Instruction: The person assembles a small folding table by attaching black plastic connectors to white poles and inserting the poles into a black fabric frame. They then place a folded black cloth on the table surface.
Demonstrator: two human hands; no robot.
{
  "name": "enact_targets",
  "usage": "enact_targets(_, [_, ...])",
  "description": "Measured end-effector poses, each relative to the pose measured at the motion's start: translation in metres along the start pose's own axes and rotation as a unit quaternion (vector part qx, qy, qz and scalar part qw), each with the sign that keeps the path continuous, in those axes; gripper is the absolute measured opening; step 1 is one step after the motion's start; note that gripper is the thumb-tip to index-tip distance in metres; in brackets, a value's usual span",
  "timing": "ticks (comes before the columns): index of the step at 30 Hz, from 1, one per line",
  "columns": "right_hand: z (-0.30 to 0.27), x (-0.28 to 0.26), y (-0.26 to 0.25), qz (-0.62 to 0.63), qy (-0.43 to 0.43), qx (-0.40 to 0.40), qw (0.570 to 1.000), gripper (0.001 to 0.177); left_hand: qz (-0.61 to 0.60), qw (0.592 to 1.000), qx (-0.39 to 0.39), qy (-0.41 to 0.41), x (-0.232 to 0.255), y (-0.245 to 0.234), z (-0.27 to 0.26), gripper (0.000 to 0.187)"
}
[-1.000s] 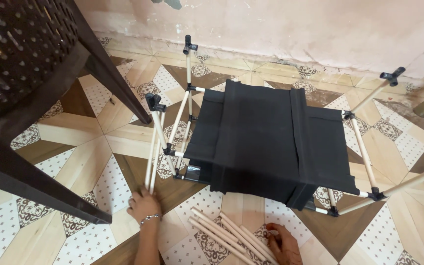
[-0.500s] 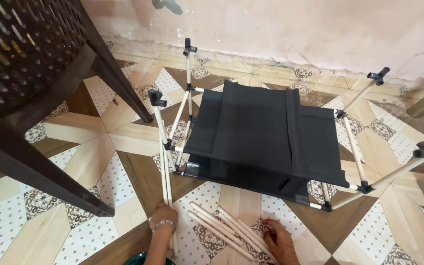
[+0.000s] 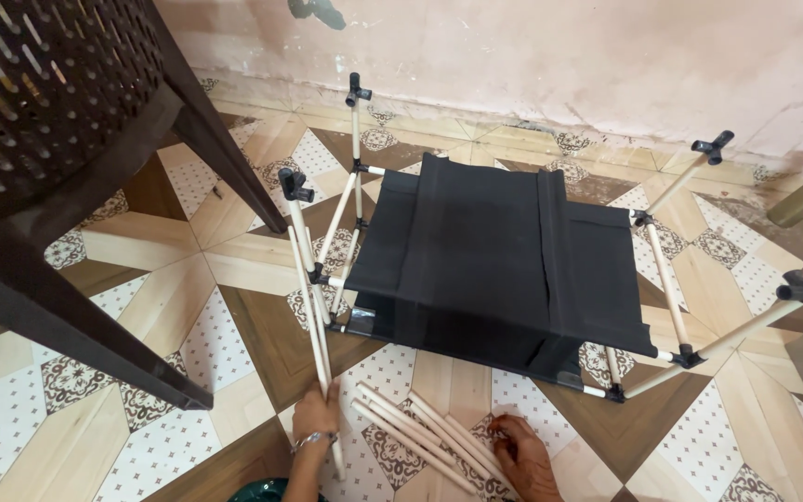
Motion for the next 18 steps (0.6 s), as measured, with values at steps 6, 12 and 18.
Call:
enact_targets(6, [0.003,0.003,0.003,0.004,-0.012,-0.003,1.0,0.025,-0.156,0.983,0.088,0.04,0.028,-0.025,-0.033,0.055])
enact_targets(12, [0.002,0.004,0.002,0.006,-0.033,-0.001,0.999,0.027,-0.237,0.949,0.182,0.097,0.051,-0.053,-0.065,0.038])
enact_targets(18, [0.002,0.003,0.001,0.004,-0.022,-0.002,1.0,0.026,-0.245,0.916,0.26,0.182,0.058,-0.067,-0.081,0.025])
Point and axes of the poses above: each hand's wrist, its own z-axis towards the middle knuckle, its own y-axis out of the palm, x = y × z, the point moved 3 cm from there along z, towards the middle knuckle, and after that the axes turned 13 degrees about z, right-handed, at the moved point
